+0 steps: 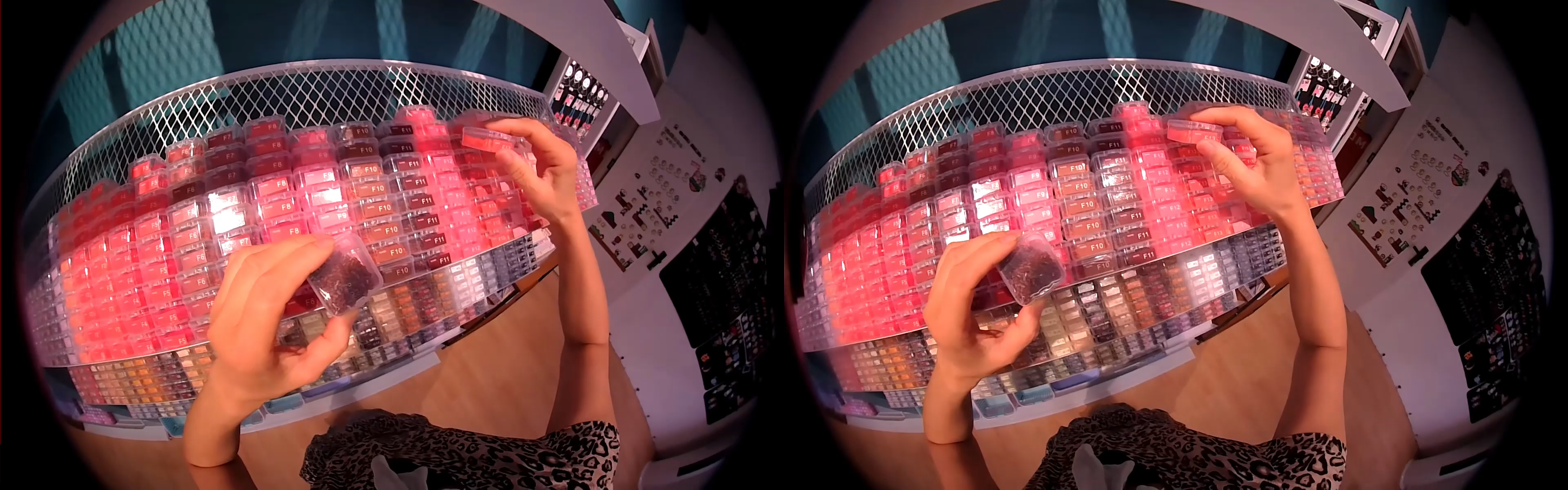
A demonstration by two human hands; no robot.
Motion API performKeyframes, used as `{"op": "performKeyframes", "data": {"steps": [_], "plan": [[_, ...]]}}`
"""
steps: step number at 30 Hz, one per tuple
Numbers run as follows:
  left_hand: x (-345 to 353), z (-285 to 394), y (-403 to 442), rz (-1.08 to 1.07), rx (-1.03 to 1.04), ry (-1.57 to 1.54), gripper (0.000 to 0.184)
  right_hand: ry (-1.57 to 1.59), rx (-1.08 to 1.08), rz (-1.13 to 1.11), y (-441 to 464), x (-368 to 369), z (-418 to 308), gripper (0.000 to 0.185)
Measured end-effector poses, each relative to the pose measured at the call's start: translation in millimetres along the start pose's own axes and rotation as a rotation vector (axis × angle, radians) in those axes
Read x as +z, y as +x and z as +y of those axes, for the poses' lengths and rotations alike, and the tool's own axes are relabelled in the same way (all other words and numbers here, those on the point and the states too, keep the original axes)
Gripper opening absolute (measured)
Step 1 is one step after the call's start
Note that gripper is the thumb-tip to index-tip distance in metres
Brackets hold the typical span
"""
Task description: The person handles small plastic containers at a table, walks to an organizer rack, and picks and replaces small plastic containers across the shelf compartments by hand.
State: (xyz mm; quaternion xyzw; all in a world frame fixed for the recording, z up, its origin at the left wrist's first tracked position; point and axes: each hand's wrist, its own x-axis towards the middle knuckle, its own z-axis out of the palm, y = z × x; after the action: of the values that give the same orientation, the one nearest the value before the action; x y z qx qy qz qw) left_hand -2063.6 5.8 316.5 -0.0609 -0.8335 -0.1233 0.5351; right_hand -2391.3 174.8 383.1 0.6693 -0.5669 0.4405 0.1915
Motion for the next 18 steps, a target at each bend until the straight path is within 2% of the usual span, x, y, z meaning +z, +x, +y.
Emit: {"op": "performKeyframes", "data": {"steps": [4,7,8,11,12,18], "plan": [[-1,0,0,-0.01,-0.002,0.002,0.055,0.034,0.022,0.011,-1,-7,4,0.023],[-2,2,1,-0.009,-0.002,0.001,0.056,0.157,0.175,0.156,8,-11,8,0.022],[-2,2,1,-0.011,-0.004,0.0,0.056,0.097,0.065,0.199,16,-9,9,0.019],[-1,3,0,-0.02,-0.008,0.0,0.056,-0.002,0.011,0.15,36,-4,23,0.018],[-2,4,0,-0.024,-0.008,0.005,0.057,-0.107,0.035,0.067,42,-5,22,0.018],[-4,4,0,-0.037,-0.001,0.021,0.058,0.271,0.266,-0.089,56,12,37,0.02]]}}
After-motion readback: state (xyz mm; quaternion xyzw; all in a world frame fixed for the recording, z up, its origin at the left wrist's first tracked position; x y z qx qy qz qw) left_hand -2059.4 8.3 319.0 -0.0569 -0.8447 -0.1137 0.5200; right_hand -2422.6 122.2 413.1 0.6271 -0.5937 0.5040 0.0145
